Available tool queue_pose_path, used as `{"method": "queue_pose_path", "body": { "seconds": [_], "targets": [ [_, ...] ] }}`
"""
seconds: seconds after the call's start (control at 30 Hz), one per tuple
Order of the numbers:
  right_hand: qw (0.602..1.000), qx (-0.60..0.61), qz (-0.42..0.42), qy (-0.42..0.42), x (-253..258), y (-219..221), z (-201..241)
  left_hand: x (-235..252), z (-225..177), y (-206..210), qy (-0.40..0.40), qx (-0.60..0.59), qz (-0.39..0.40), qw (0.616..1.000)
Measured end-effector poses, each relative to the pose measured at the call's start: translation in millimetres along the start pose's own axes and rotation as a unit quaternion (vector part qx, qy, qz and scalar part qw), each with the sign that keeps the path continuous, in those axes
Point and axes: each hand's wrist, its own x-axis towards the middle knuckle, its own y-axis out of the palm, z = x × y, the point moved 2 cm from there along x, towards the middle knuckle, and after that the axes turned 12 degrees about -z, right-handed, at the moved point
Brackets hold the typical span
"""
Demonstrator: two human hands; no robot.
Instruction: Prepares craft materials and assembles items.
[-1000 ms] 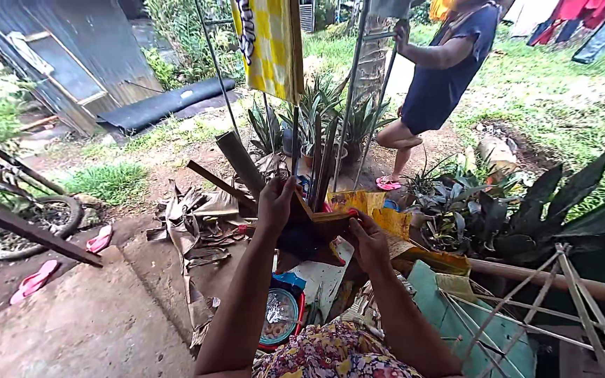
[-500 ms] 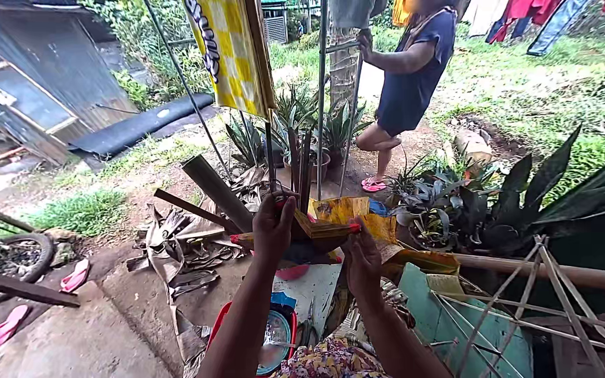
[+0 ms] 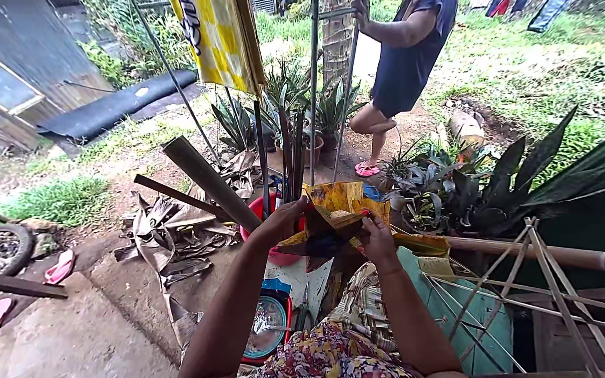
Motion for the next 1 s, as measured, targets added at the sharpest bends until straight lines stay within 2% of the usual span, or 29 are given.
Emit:
{"method": "queue_pose_path", "body": {
  "seconds": [0.07,0.13,0.23,0.3,0.33,0.4,0.5,0.63,0.73,0.8,0.87,0.93,1.0],
  "targets": [
    [1.0,0.012,0.013,0.007,2,-4,11,-6,-10,-1,0.028,-0.008,0.011,1.0],
    [0.999,0.039,0.009,0.025,2,-4,20,-15,-19,-8,0.085,0.021,-0.016,0.996],
    [0.994,0.084,-0.005,0.063,4,-3,30,-40,-11,-33,0.179,0.057,-0.161,0.969],
    [0.99,0.108,-0.004,0.087,2,-1,34,-52,17,-42,0.231,-0.022,-0.239,0.943],
    [0.988,0.115,-0.003,0.098,-1,2,35,-54,32,-38,0.249,-0.072,-0.244,0.935],
    [0.986,0.118,-0.001,0.115,-9,11,36,-59,53,-16,0.233,-0.138,-0.232,0.934],
    [0.986,0.103,0.005,0.127,-19,28,33,-62,57,14,0.196,-0.231,-0.217,0.928],
    [0.989,0.083,0.029,0.116,-30,40,35,-54,63,14,0.148,-0.351,-0.282,0.88],
    [0.993,0.039,0.047,0.097,-34,42,46,-52,64,5,0.072,-0.395,-0.298,0.866],
    [0.997,-0.021,0.053,0.048,-30,41,53,-47,68,0,0.036,-0.423,-0.287,0.859],
    [0.992,-0.089,0.027,-0.079,-26,39,64,-45,73,-3,0.017,-0.437,-0.284,0.853],
    [0.955,-0.172,0.008,-0.243,-32,45,83,-47,74,-3,0.021,-0.436,-0.308,0.846],
    [0.9,-0.251,0.022,-0.355,-52,66,101,-53,70,-1,0.055,-0.416,-0.331,0.845]
  ]
}}
